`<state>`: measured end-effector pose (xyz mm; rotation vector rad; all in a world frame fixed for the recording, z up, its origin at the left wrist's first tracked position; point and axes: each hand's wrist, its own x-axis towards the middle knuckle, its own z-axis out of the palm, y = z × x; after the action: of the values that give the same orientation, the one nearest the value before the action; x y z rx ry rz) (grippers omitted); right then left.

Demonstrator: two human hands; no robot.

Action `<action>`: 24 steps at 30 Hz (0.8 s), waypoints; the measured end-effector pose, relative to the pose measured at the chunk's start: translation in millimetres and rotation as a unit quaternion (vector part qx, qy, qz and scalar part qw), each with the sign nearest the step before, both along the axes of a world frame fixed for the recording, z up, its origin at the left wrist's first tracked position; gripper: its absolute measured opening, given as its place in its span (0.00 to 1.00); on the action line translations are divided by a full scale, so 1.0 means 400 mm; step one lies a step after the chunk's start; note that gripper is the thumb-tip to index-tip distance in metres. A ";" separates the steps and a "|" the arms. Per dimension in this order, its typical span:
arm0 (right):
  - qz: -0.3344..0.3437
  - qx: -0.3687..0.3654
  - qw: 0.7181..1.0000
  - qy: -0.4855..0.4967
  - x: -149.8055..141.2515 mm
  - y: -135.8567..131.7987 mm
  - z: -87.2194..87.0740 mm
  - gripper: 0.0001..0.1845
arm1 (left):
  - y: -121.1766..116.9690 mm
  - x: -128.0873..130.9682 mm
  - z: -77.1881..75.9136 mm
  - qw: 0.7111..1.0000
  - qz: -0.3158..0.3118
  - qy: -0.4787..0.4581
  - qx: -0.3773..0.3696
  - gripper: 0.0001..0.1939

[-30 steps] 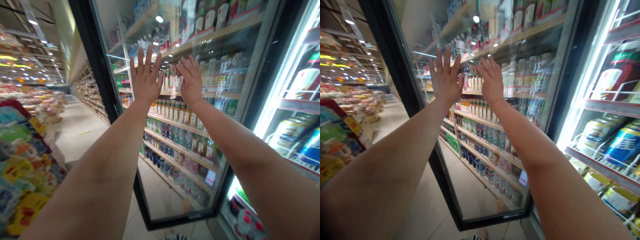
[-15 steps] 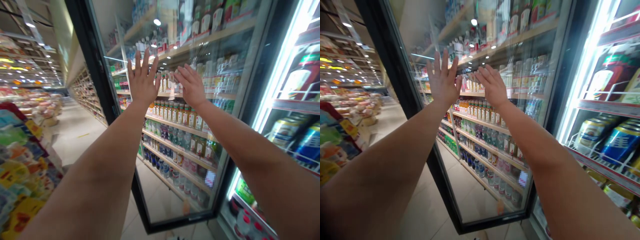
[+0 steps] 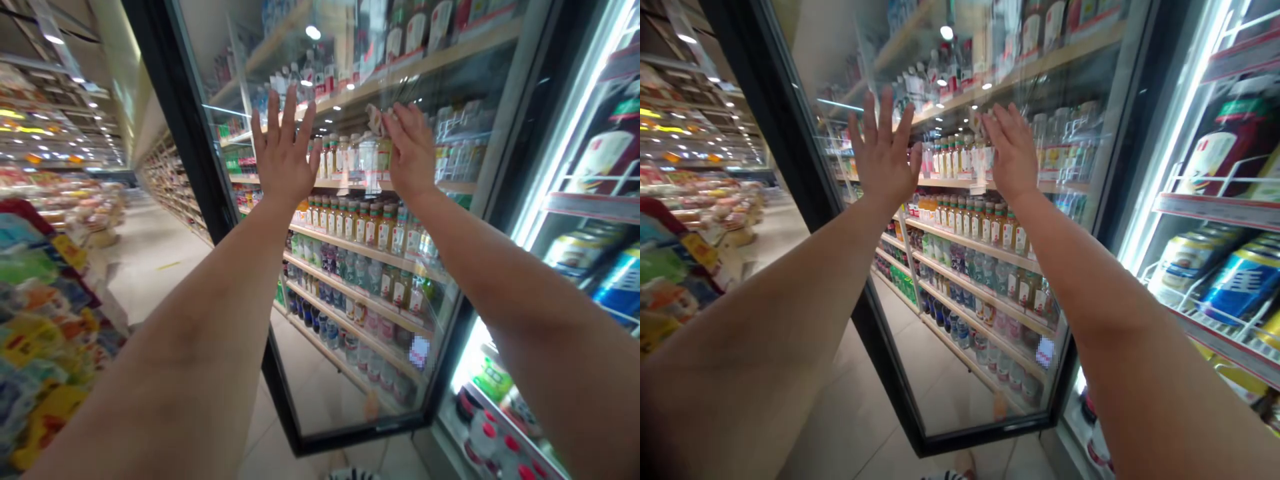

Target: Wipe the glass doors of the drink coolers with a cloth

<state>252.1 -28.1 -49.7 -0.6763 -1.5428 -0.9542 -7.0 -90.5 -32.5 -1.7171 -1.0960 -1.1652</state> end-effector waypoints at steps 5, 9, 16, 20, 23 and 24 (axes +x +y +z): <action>0.007 -0.009 1.000 -0.029 0.018 -0.014 -0.031 0.27 | -0.011 0.004 0.002 1.000 0.018 0.008 -0.002 0.34; 0.016 -0.028 0.999 0.000 0.049 -0.007 -0.032 0.26 | -0.016 0.003 0.002 1.000 -0.013 -0.003 -0.016 0.35; 0.033 -0.029 0.999 0.002 0.078 -0.021 -0.112 0.27 | -0.023 0.003 -0.001 0.999 -0.032 -0.005 -0.015 0.36; -0.003 -0.023 1.000 0.006 0.136 -0.019 -0.086 0.27 | -0.027 0.004 -0.003 0.999 -0.029 0.002 -0.021 0.39; -0.013 -0.004 0.994 0.106 0.181 -0.009 -0.081 0.29 | -0.028 0.005 0.000 0.999 -0.021 -0.010 -0.042 0.39; -0.010 -0.007 0.993 0.120 0.194 -0.007 -0.089 0.29 | -0.028 0.005 0.002 0.999 -0.014 -0.012 -0.043 0.39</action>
<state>329.6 -30.9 -85.2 -0.7884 -1.3327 -0.8446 -4.9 -101.8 -31.9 -1.7929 -1.1550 -1.1745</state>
